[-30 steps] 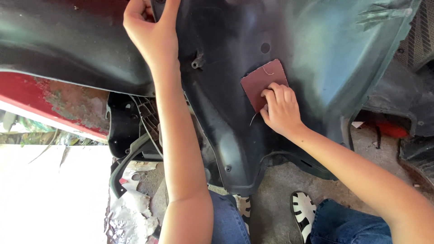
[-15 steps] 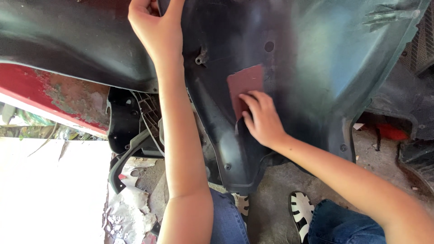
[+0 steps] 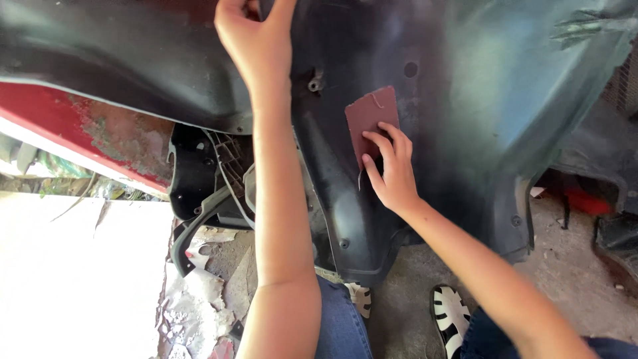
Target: The person sands a black motorcycle part with a sandpaper sheet, holding the part with one hand and sanding with the other. They flip the part over to sand the other side, continuing the sanding process on different areas.
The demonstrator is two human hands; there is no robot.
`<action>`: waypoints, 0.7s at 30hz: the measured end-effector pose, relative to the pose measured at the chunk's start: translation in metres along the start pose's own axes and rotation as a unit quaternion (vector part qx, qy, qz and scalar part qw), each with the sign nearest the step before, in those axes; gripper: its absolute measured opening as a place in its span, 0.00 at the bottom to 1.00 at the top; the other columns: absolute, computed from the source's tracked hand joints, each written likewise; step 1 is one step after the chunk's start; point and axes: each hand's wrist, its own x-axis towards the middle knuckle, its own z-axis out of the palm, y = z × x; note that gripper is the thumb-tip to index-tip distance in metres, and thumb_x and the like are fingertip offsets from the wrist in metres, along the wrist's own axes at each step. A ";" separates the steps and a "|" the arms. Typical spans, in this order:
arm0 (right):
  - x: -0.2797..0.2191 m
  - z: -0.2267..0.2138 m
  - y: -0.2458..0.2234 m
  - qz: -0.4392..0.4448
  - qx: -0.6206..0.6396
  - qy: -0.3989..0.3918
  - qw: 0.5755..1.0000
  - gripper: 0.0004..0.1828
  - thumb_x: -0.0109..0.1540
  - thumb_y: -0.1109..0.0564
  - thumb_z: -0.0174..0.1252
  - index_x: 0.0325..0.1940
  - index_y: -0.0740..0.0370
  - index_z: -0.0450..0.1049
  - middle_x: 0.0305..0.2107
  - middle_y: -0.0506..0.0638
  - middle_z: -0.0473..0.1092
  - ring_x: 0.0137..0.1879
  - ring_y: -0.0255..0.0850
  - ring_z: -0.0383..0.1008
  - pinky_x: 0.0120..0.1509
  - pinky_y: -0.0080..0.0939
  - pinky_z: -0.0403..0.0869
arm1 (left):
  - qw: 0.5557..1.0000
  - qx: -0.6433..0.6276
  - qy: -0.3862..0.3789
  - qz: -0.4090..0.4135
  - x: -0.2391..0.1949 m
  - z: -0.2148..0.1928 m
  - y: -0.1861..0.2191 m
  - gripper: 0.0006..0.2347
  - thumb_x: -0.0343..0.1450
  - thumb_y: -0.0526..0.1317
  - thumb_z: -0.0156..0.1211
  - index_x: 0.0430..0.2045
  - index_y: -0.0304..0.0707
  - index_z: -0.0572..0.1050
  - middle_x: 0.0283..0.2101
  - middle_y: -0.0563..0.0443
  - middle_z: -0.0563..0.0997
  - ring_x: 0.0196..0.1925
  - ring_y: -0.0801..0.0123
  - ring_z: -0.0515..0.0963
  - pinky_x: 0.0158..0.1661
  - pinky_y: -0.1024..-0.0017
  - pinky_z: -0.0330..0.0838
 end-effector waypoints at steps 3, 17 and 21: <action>-0.013 0.009 -0.008 0.033 0.023 0.011 0.999 0.21 0.69 0.56 0.58 0.67 0.57 0.67 0.69 0.59 0.57 0.74 0.58 0.56 0.77 0.56 0.60 | 1.000 -0.017 -0.003 0.017 -0.005 0.000 0.004 0.19 0.66 0.35 0.76 0.22 0.35 0.63 0.24 0.61 0.60 0.28 0.78 0.58 0.31 0.72 0.57; -0.024 0.031 -0.052 0.002 0.030 0.024 0.999 0.30 0.63 0.54 0.65 0.69 0.55 0.65 0.73 0.63 0.57 0.73 0.61 0.59 0.76 0.59 0.62 | 0.999 0.031 -0.007 -0.008 -0.005 0.001 0.000 0.18 0.65 0.38 0.76 0.20 0.32 0.65 0.21 0.60 0.63 0.27 0.78 0.58 0.29 0.72 0.57; -0.012 0.033 -0.059 -0.039 -0.062 0.039 0.997 0.32 0.63 0.53 0.68 0.70 0.50 0.66 0.71 0.63 0.57 0.72 0.64 0.59 0.76 0.60 0.63 | 0.999 0.033 -0.008 0.005 -0.006 0.000 -0.011 0.17 0.65 0.37 0.75 0.20 0.31 0.65 0.20 0.59 0.67 0.26 0.78 0.62 0.30 0.72 0.61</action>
